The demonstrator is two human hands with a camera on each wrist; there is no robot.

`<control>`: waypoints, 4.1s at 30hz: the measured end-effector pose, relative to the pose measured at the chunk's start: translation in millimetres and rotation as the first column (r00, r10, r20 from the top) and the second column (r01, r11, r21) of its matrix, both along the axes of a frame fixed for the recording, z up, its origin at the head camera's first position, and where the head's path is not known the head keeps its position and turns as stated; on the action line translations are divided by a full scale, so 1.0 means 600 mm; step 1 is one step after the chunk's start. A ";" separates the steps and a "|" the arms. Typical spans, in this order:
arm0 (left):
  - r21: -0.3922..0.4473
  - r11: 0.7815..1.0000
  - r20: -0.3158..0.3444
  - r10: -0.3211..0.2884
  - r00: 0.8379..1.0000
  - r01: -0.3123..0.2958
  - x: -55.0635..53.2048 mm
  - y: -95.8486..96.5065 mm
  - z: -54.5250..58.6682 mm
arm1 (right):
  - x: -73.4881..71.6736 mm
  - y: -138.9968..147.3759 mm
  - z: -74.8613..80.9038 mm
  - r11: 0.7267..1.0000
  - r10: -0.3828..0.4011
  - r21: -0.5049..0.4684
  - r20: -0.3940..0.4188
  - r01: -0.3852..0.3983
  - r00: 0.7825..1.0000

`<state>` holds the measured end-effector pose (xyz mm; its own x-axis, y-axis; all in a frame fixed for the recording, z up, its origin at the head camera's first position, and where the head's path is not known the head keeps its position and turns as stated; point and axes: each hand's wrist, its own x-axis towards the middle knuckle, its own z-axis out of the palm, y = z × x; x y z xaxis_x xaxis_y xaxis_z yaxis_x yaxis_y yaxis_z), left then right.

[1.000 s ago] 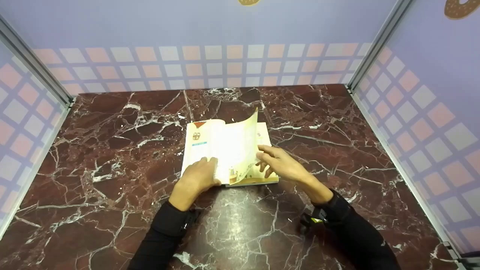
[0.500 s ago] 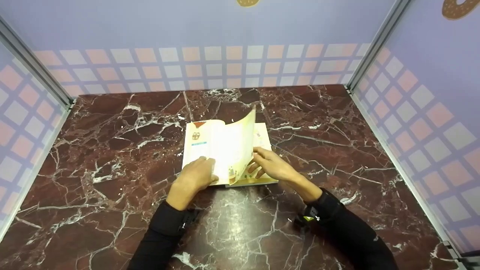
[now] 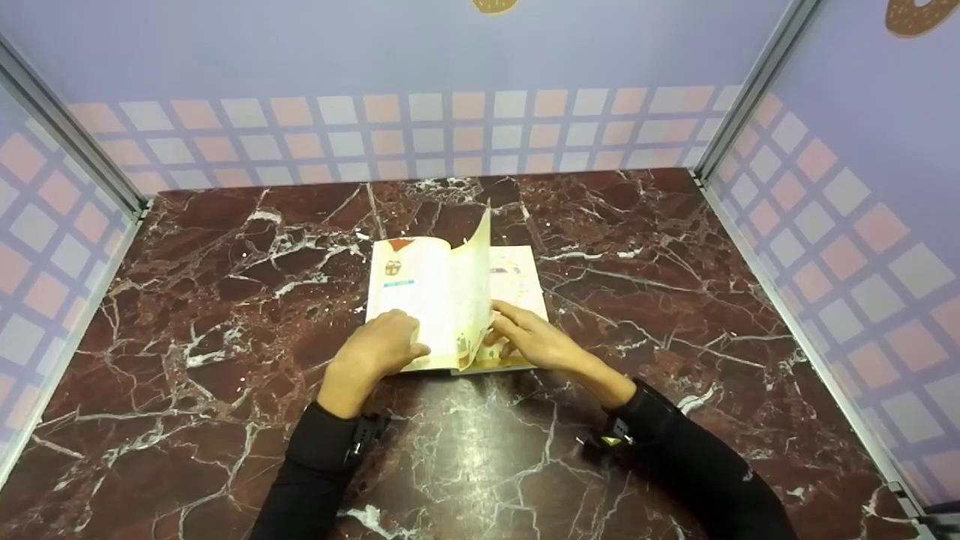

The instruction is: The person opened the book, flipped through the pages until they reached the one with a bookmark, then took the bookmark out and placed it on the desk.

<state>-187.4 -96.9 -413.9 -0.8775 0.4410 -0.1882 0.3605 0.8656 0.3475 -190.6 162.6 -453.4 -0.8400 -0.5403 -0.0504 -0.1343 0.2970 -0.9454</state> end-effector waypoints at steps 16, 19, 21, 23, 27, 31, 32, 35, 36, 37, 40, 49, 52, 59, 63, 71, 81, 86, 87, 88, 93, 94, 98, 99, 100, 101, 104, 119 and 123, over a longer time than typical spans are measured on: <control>-0.028 1.000 -0.025 0.003 1.000 -0.004 0.011 -0.003 0.027 | 0.009 -0.009 -0.009 0.990 0.117 0.104 -0.174 -0.100 0.978; -0.004 1.000 -0.033 0.015 0.999 -0.016 0.014 -0.006 0.034 | 0.010 -0.010 -0.010 0.986 0.132 0.126 -0.206 -0.108 0.970; 0.016 0.999 -0.028 0.032 0.999 -0.031 0.017 -0.008 0.039 | 0.010 -0.010 -0.011 0.984 0.140 0.140 -0.220 -0.110 0.965; 0.030 0.998 -0.018 0.047 0.999 -0.047 0.021 -0.009 0.044 | 0.011 -0.010 -0.012 0.982 0.148 0.150 -0.229 -0.115 0.962; 0.039 0.996 0.005 0.074 0.997 -0.075 0.026 -0.011 0.055 | 0.013 -0.010 -0.015 0.978 0.167 0.161 -0.235 -0.131 0.958; 0.053 0.993 0.006 0.104 0.995 -0.104 0.031 -0.015 0.065 | 0.015 -0.013 -0.017 0.978 0.180 0.143 -0.228 -0.150 0.957; 0.054 0.993 -0.003 0.107 0.994 -0.107 0.032 -0.016 0.067 | 0.015 -0.015 -0.017 0.978 0.185 0.137 -0.228 -0.156 0.956; 0.056 0.993 -0.034 0.103 0.994 -0.101 0.034 -0.018 0.072 | 0.017 -0.018 -0.017 0.976 0.204 0.130 -0.246 -0.176 0.948; 0.060 0.993 -0.044 0.101 0.994 -0.098 0.035 -0.018 0.072 | 0.017 -0.019 -0.018 0.974 0.213 0.131 -0.255 -0.184 0.943; 0.066 0.994 -0.063 0.095 0.994 -0.090 0.035 -0.018 0.073 | 0.017 -0.019 -0.018 0.972 0.223 0.133 -0.267 -0.193 0.937; 0.097 0.992 -0.101 0.091 0.991 -0.081 0.038 -0.017 0.074 | 0.019 -0.021 -0.019 0.968 0.242 0.136 -0.302 -0.209 0.922; 0.145 0.989 -0.213 0.071 0.975 -0.041 0.046 -0.020 0.078 | 0.021 -0.021 -0.019 0.961 0.267 0.153 -0.294 -0.231 0.917; 0.146 0.989 -0.255 0.066 0.965 -0.029 0.049 -0.021 0.079 | 0.023 -0.021 -0.019 0.959 0.273 0.161 -0.285 -0.235 0.919; 0.158 0.987 -0.333 0.088 0.939 -0.036 0.055 -0.019 0.084 | 0.025 -0.023 -0.017 0.953 0.293 0.171 -0.304 -0.251 0.906; 0.179 0.983 -0.397 0.107 0.912 -0.038 0.056 -0.015 0.086 | 0.024 -0.024 -0.018 0.949 0.307 0.169 -0.324 -0.264 0.895; 0.165 0.984 -0.489 0.028 0.872 0.061 0.058 0.016 0.081 | 0.024 -0.025 -0.021 0.939 0.337 0.190 -0.326 -0.288 0.884; 0.054 0.975 -0.459 -0.166 0.873 0.214 0.045 0.051 0.041 | 0.017 -0.032 -0.022 0.924 0.381 0.135 -0.409 -0.358 0.829; -0.004 0.984 -0.375 -0.164 0.912 0.175 0.042 0.049 0.029 | 0.018 -0.030 -0.022 0.926 0.378 0.146 -0.398 -0.349 0.836; -0.011 0.986 -0.361 -0.156 0.919 0.164 0.042 0.048 0.027 | 0.018 -0.030 -0.023 0.926 0.376 0.148 -0.393 -0.346 0.839; -0.016 0.988 -0.347 -0.147 0.926 0.151 0.042 0.047 0.025 | 0.018 -0.030 -0.024 0.927 0.375 0.152 -0.388 -0.342 0.842; -0.024 0.997 -0.242 -0.073 0.967 0.069 0.043 0.044 0.020 | 0.020 -0.029 -0.026 0.932 0.362 0.173 -0.377 -0.320 0.853; -0.026 0.998 -0.214 -0.054 0.975 0.049 0.043 0.044 0.019 | 0.021 -0.029 -0.026 0.933 0.359 0.179 -0.381 -0.313 0.852; -0.045 0.999 -0.100 0.022 0.995 -0.026 0.041 0.044 0.015 | 0.026 -0.031 -0.025 0.924 0.367 0.263 -0.420 -0.276 0.830; -0.047 0.998 -0.086 0.034 0.996 -0.038 0.040 0.043 0.014 | 0.028 -0.031 -0.025 0.919 0.374 0.290 -0.433 -0.266 0.820; -0.048 0.998 -0.071 0.045 0.996 -0.049 0.039 0.043 0.011 | 0.029 -0.032 -0.026 0.912 0.383 0.320 -0.449 -0.256 0.807; -0.049 0.997 -0.055 0.057 0.997 -0.059 0.038 0.043 0.009 | 0.030 -0.033 -0.026 0.904 0.395 0.348 -0.461 -0.248 0.794; -0.038 0.996 -0.042 0.077 0.996 -0.079 0.035 0.044 0.002 | 0.032 -0.035 -0.027 0.888 0.418 0.397 -0.491 -0.231 0.764; -0.023 0.997 -0.053 0.074 0.996 -0.076 0.031 0.045 -0.017 | 0.039 -0.036 -0.021 0.867 0.440 0.451 -0.500 -0.210 0.746; -0.026 0.997 -0.058 0.068 0.996 -0.070 0.029 0.043 -0.020 | 0.037 -0.036 -0.022 0.870 0.438 0.445 -0.504 -0.211 0.745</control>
